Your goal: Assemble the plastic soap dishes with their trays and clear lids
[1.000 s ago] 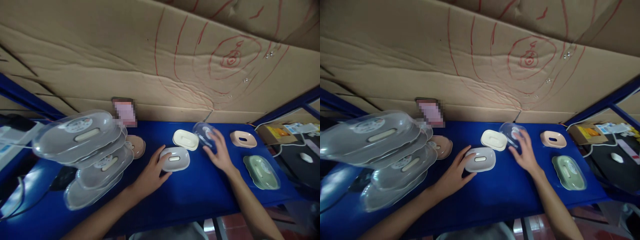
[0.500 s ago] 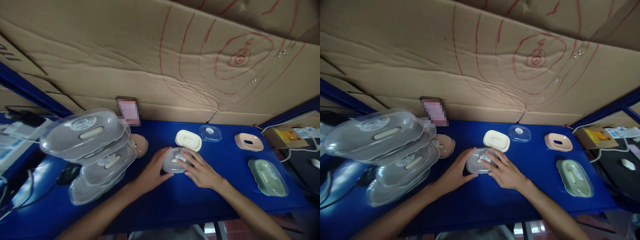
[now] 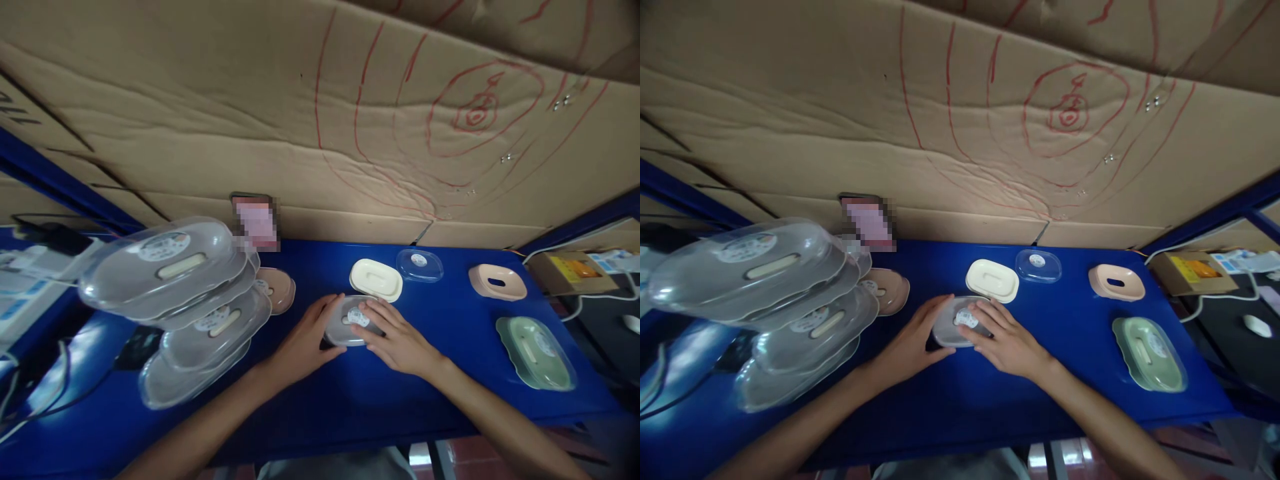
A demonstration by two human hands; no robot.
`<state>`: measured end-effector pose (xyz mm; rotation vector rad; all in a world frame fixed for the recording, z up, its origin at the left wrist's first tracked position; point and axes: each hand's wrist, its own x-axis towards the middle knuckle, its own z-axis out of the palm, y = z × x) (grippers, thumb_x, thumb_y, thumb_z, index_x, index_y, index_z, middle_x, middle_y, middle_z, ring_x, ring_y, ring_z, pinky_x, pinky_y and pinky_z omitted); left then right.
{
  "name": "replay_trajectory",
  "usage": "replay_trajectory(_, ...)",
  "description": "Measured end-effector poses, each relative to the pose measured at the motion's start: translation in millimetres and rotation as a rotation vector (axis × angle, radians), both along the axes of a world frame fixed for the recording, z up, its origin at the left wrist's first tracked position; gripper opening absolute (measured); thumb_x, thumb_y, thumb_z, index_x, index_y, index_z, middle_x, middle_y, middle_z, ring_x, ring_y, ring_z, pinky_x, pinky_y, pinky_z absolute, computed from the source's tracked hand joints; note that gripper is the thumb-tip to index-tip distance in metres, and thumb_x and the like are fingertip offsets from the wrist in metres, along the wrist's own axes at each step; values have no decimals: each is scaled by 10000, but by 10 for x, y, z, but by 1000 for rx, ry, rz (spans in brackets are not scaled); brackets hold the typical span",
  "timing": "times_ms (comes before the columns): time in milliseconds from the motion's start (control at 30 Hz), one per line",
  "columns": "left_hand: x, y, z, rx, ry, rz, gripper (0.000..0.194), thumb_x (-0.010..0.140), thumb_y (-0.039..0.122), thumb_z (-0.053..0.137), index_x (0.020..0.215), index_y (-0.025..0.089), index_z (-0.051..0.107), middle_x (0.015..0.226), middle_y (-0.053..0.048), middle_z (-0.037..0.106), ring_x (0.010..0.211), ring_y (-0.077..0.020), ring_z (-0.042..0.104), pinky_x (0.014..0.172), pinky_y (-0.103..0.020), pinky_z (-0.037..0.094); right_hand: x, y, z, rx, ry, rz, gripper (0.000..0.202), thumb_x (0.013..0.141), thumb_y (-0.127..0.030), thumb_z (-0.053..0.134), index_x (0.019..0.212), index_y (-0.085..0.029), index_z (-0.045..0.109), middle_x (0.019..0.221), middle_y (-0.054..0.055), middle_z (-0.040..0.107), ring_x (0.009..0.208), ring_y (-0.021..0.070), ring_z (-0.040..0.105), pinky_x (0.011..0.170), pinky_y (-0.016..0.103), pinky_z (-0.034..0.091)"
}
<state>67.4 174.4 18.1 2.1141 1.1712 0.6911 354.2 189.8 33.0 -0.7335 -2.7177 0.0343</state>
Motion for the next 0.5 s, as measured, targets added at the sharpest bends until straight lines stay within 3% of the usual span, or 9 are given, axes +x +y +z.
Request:
replay_trajectory(100, 2, 13, -4, 49, 66, -25, 1091, 815, 284, 910, 1689, 376, 264, 1684, -154, 352, 1532, -374, 438, 1227, -575, 460, 0, 6, -56, 26, 5, 14, 567, 1072, -294, 590, 1622, -270, 454, 1657, 175, 450, 1614, 354, 308, 1263, 640, 383)
replay_trajectory(200, 51, -17, 11, 155, 111, -26, 959, 820, 273, 907, 1636, 351, 409, 1622, -162, 409, 1469, -375, 501, 1190, -572, 499, 60, 13, -92, 52, 109, 27, 669, 1091, -478, 540, 1689, -269, 324, 1707, 196, 349, 1602, 388, 321, 1226, 652, 417)
replay_trajectory(267, 96, -95, 98, 223, 117, -13, 912, 832, 247, 893, 1619, 341, 442, 1587, -157, 435, 1439, -361, 527, 1169, -546, 525, 143, 9, -91, 55, 241, -40, 732, 1090, -591, 461, 1717, -284, 240, 1738, 200, 264, 1572, 409, 370, 1174, 644, 474)
replay_trajectory(333, 94, -215, 285, 281, 119, 13, 906, 841, 232, 881, 1623, 339, 436, 1587, -151, 431, 1436, -352, 529, 1152, -513, 549, 250, 2, -66, 66, 396, -164, 719, 1094, -627, 390, 1720, -319, 219, 1741, 186, 241, 1504, 411, 469, 1128, 637, 516)
replay_trajectory(400, -25, -346, 578, 340, 131, 60, 879, 869, 243, 852, 1630, 346, 423, 1595, -139, 422, 1436, -343, 533, 1130, -480, 574, 356, 0, -20, 108, 536, -301, 677, 1099, -623, 337, 1707, -339, 253, 1695, 178, 317, 1435, 406, 547, 1115, 650, 523)
replay_trajectory(500, -497, -468, 1141, 527, 179, 267, 697, 986, 298, 703, 1612, 439, 429, 1604, -67, 441, 1443, -333, 529, 1132, -515, 569, 464, 19, 72, 135, 625, -447, 629, 1105, -594, 321, 1676, -330, 324, 1613, 179, 420, 1421, 406, 557, 1120, 665, 516)
